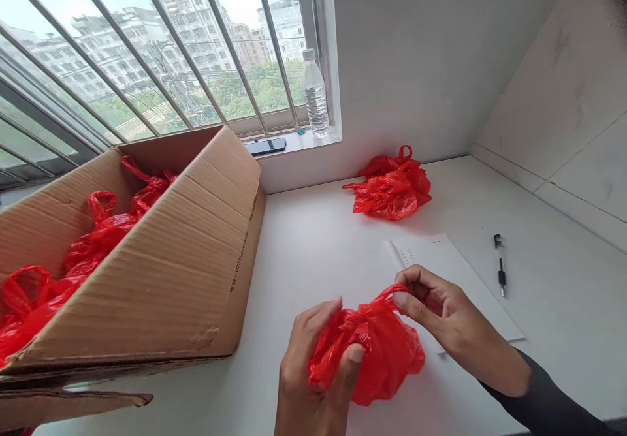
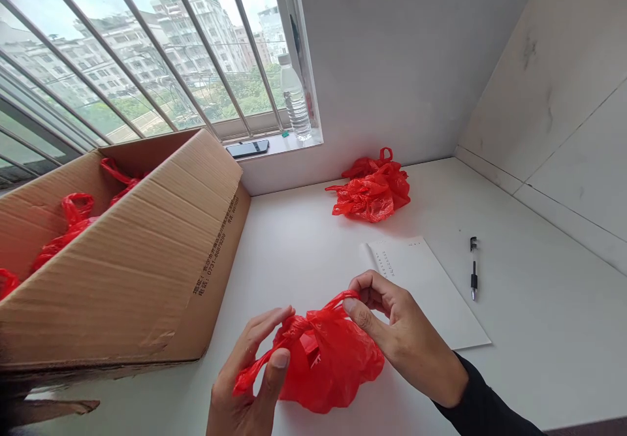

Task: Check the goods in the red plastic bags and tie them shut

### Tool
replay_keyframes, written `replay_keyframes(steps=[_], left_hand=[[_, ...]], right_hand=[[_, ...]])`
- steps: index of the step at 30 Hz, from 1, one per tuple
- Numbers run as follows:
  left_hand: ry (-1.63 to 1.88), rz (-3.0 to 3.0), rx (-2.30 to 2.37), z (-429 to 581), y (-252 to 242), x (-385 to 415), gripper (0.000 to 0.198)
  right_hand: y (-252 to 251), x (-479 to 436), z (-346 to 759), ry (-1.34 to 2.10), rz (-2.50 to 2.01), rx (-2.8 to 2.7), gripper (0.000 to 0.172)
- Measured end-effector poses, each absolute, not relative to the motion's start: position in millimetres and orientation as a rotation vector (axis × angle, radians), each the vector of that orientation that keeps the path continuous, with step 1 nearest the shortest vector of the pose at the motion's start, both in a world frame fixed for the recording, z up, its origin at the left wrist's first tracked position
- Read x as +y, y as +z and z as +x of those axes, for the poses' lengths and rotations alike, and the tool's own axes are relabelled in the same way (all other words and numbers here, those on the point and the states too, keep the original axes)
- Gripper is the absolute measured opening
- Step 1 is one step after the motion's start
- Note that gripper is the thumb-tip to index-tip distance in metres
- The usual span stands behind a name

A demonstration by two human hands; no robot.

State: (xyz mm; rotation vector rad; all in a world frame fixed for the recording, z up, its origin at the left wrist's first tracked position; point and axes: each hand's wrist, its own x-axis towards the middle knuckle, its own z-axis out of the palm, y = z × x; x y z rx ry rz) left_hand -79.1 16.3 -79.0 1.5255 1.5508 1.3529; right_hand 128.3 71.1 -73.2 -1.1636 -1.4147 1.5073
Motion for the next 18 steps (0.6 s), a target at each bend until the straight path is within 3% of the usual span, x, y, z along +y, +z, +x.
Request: replay_keyframes(steps=[3, 9, 14, 18], left_hand=[[1.249, 1.598, 1.555, -78.0, -81.8, 18.6, 0.035], [1.183, 1.756, 1.433, -78.1, -80.7, 22.7, 0.040], [1.216, 1.454, 1.556, -87.4, -76.8, 23.0, 0.020], [1.315, 0.991, 1.685, -107.2, -82.3, 22.3, 0.031]], right_hand=[[-78.6, 68.7, 127.2, 1.477, -1.201, -1.378, 0.025], [-80.6, 53.7, 118.6, 1.264, -1.255, -1.668, 0.070], [-76.8, 56.1, 125.2, 1.171, -1.343, -1.610, 0.042], [-81.6, 63.9, 141.0, 1.260, -1.356, -1.413, 0.040]])
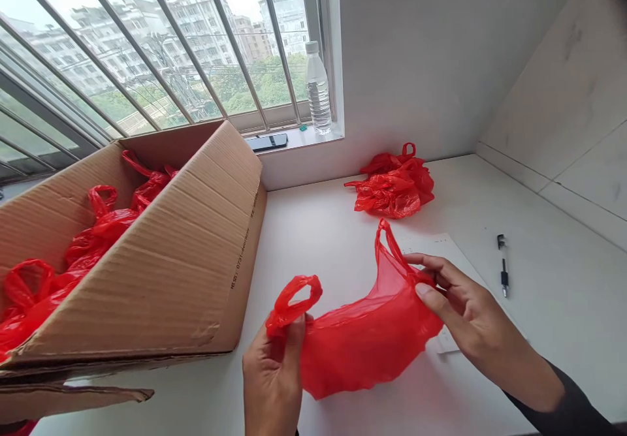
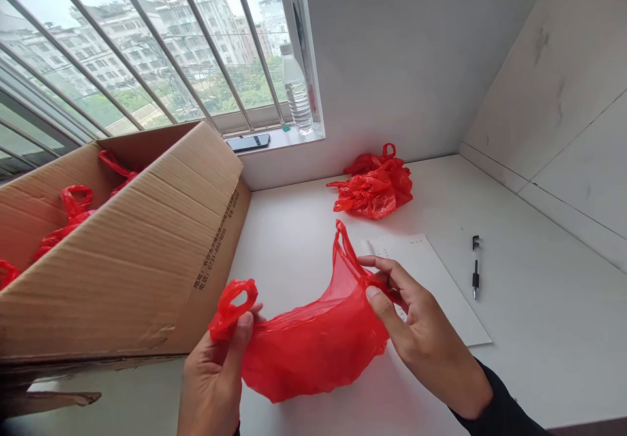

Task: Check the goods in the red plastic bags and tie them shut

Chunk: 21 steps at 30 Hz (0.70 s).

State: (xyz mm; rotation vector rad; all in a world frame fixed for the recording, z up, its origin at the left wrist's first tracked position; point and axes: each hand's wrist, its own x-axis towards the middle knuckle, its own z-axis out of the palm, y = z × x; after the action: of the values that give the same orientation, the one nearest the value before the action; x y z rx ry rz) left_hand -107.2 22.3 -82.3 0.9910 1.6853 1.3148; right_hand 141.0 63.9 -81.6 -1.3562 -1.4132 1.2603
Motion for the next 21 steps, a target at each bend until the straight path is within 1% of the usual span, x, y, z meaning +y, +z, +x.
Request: replay_keyframes(steps=[3, 5, 9, 13, 17, 18, 21], left_hand=[[1.394, 0.787, 1.544, -111.6, -85.9, 21.3, 0.040], [1.435, 0.734, 1.383, -106.2, -83.3, 21.2, 0.039], [1.479, 0.612, 1.189, -90.4, -69.9, 22.6, 0.033], [1.462, 0.502, 1.098, -86.4, -61.2, 24.0, 0.034], [1.497, 0.440, 0.966, -89.3, -57.0, 23.2, 0.029], [1.506, 0.416, 0.928, -90.1, -55.6, 22.6, 0.028], [1.518, 0.358, 0.788, -91.8, -51.9, 20.6, 0.021]], right_hand=[[-84.9, 66.0, 143.5, 1.348, -1.314, -1.418, 0.044], [-82.2, 65.5, 139.8, 1.350, -1.331, -1.440, 0.044], [-72.7, 63.9, 130.6, 1.329, -1.352, -1.436, 0.031], [-79.4, 63.3, 130.2, 1.303, -1.290, -1.168, 0.033], [-95.4, 65.2, 136.4, 1.471, -1.112, -0.873, 0.038], [-96.8, 66.0, 137.2, 1.512, -1.058, -0.825, 0.035], [-90.9, 67.3, 135.1, 1.601, -0.878, -0.776, 0.019]])
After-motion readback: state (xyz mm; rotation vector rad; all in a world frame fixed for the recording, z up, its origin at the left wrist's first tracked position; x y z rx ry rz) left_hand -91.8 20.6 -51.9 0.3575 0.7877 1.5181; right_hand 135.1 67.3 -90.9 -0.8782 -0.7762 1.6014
